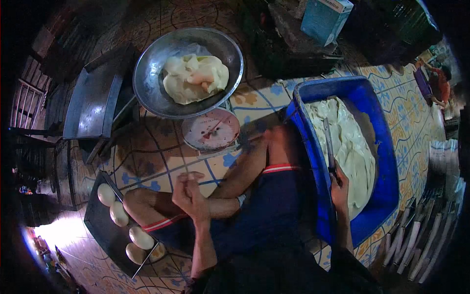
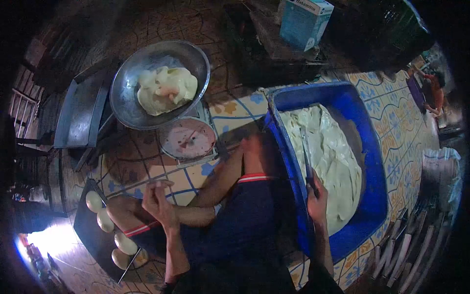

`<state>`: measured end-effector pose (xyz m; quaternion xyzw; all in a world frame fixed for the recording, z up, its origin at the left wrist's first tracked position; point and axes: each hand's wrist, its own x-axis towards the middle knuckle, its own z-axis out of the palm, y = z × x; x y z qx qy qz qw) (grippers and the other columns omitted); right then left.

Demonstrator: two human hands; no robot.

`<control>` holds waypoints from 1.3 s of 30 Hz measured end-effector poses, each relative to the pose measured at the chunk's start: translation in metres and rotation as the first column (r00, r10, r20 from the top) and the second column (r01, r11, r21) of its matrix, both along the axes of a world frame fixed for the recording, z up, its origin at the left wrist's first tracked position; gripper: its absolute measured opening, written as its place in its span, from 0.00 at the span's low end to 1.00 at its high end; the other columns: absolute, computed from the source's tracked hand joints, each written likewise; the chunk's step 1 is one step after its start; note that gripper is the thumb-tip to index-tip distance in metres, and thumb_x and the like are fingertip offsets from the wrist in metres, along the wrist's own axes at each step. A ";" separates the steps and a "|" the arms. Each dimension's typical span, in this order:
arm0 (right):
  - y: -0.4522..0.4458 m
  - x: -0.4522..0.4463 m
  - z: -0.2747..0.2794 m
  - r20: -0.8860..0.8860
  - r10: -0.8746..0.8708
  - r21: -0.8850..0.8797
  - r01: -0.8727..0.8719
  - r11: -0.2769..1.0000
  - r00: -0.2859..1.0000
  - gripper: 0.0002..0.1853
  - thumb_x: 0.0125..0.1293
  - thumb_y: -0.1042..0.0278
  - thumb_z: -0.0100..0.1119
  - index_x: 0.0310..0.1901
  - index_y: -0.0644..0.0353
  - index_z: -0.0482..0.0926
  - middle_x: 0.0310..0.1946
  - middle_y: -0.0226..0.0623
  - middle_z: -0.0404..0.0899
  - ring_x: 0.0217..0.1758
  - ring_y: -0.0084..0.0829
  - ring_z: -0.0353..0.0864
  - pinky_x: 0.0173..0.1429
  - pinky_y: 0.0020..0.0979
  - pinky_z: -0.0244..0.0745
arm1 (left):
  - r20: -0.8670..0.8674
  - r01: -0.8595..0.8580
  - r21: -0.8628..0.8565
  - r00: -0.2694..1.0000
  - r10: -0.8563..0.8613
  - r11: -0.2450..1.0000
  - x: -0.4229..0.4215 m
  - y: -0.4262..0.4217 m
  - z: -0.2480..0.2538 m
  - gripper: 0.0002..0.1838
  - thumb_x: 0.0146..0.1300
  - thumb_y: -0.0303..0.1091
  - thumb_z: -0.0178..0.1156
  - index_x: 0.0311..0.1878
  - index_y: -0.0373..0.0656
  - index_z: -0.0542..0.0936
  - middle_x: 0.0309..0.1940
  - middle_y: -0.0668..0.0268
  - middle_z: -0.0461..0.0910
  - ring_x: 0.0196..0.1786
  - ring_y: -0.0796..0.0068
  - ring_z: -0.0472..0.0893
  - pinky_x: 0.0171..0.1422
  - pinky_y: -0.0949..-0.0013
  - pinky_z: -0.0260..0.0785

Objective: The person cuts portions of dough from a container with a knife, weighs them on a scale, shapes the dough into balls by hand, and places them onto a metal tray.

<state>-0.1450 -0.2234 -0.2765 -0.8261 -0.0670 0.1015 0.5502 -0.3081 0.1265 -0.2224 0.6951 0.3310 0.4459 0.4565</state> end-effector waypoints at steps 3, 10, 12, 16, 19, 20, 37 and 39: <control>-0.005 0.001 -0.006 -0.017 0.004 0.076 -0.003 0.997 1.000 0.27 0.63 0.84 0.48 0.65 0.68 0.66 0.63 0.43 0.70 0.68 0.32 0.66 0.72 0.32 0.54 | -0.015 0.100 -0.154 0.994 -0.104 0.983 0.001 -0.025 -0.007 0.09 0.66 0.27 0.53 0.31 0.34 0.78 0.26 0.66 0.80 0.30 0.81 0.74 0.37 0.75 0.66; -0.004 0.000 -0.001 0.026 0.033 0.095 -0.036 0.995 0.999 0.28 0.62 0.84 0.49 0.66 0.65 0.66 0.62 0.44 0.70 0.66 0.30 0.67 0.70 0.32 0.56 | -0.094 0.255 -0.159 0.958 -0.272 0.954 0.013 -0.047 -0.005 0.09 0.66 0.29 0.55 0.31 0.36 0.79 0.27 0.65 0.80 0.31 0.80 0.77 0.36 0.75 0.67; -0.007 0.001 0.000 0.021 0.017 0.039 -0.018 0.999 1.000 0.28 0.62 0.83 0.51 0.66 0.64 0.66 0.63 0.46 0.69 0.67 0.34 0.67 0.70 0.33 0.57 | -0.189 0.263 -0.152 0.938 -0.289 0.953 0.012 -0.042 0.000 0.09 0.67 0.25 0.51 0.32 0.34 0.77 0.28 0.64 0.80 0.34 0.78 0.76 0.43 0.74 0.67; -0.007 0.009 0.021 0.298 0.073 -0.648 0.146 0.747 0.952 0.28 0.60 0.79 0.56 0.65 0.62 0.68 0.63 0.54 0.65 0.68 0.50 0.65 0.69 0.39 0.61 | 0.109 -0.023 0.011 0.994 0.021 1.000 0.028 0.013 0.019 0.08 0.67 0.30 0.54 0.41 0.36 0.78 0.33 0.67 0.79 0.37 0.80 0.74 0.43 0.76 0.66; 0.061 0.038 0.072 0.562 0.227 -0.371 -0.004 0.929 0.795 0.22 0.59 0.78 0.58 0.57 0.66 0.74 0.56 0.55 0.71 0.60 0.52 0.72 0.63 0.42 0.69 | 0.371 -0.127 -0.173 0.910 0.185 0.977 0.054 0.075 0.033 0.15 0.65 0.28 0.57 0.53 0.35 0.72 0.47 0.60 0.77 0.45 0.73 0.76 0.49 0.69 0.70; 0.098 0.045 0.094 0.582 0.301 -0.266 -0.173 0.948 0.756 0.20 0.59 0.79 0.58 0.56 0.67 0.75 0.53 0.53 0.75 0.57 0.50 0.76 0.60 0.42 0.72 | 0.415 -0.166 -0.120 0.887 0.201 0.979 0.069 0.098 0.031 0.18 0.64 0.28 0.59 0.56 0.34 0.70 0.48 0.59 0.76 0.47 0.71 0.76 0.49 0.68 0.70; 0.425 0.078 0.165 0.234 0.489 0.402 -0.541 0.739 0.841 0.04 0.50 0.74 0.53 0.27 0.64 0.76 0.25 0.35 0.77 0.29 0.34 0.79 0.34 0.39 0.75 | 0.081 -0.518 -0.073 0.849 0.523 0.852 0.152 0.171 0.008 0.12 0.48 0.25 0.55 0.35 0.32 0.82 0.30 0.52 0.83 0.33 0.54 0.81 0.42 0.56 0.72; 0.411 0.094 0.189 0.043 0.517 0.736 -0.377 0.562 0.855 0.06 0.50 0.72 0.49 0.30 0.62 0.74 0.28 0.33 0.74 0.31 0.30 0.76 0.38 0.35 0.75 | 0.559 0.298 -0.828 0.380 0.737 0.475 0.159 0.179 -0.006 0.13 0.42 0.25 0.54 0.33 0.32 0.81 0.25 0.53 0.82 0.30 0.54 0.81 0.39 0.56 0.71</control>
